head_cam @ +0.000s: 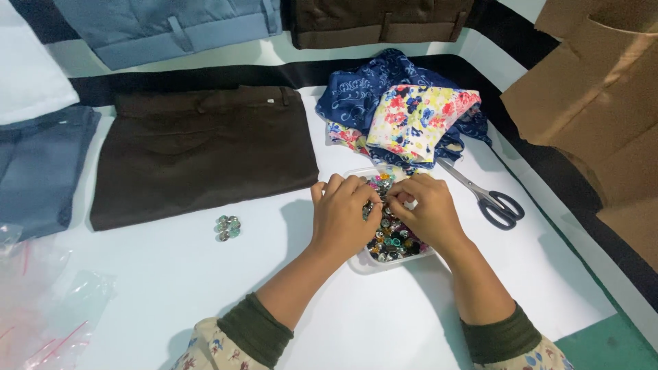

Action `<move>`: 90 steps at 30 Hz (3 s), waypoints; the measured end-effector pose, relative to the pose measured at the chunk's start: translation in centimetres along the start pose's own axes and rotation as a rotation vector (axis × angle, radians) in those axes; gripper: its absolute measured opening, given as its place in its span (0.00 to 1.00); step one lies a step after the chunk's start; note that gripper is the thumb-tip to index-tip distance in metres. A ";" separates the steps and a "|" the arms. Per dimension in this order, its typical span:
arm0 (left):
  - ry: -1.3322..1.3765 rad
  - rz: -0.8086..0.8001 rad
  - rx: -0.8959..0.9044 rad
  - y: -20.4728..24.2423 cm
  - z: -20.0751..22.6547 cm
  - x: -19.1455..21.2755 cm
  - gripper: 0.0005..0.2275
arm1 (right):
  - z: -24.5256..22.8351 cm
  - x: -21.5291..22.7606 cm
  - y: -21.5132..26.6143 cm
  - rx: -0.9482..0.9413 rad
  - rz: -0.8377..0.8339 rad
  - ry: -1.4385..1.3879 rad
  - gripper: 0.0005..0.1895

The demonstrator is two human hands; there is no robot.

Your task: Packaging small decorative buttons into individual plastic bags

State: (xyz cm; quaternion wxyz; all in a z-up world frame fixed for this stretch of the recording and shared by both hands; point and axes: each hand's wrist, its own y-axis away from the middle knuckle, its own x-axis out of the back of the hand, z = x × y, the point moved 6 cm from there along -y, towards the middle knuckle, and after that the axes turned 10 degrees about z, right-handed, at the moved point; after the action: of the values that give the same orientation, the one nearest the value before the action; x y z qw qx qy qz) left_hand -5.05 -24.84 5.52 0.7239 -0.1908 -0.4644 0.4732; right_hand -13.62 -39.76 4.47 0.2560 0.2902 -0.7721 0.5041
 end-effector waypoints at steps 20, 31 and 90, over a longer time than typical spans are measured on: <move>-0.122 -0.035 0.440 9.4 -13.1 18.3 0.04 | -23.1 -2.2 6.2 0.873 0.209 -0.144 0.06; -0.260 -0.104 0.513 9.5 -14.8 19.6 0.00 | -20.3 -12.4 0.8 0.090 -0.129 -0.353 0.03; -0.280 0.035 0.418 10.2 -17.9 36.8 0.11 | -37.3 -15.1 5.5 0.473 0.013 -0.492 0.21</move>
State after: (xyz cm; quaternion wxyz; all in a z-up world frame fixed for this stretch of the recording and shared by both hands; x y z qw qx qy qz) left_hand 9.43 14.71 7.43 0.6679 0.0225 -0.4487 0.5933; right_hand -3.10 -0.56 3.99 -0.0156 0.4496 -0.6744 0.5855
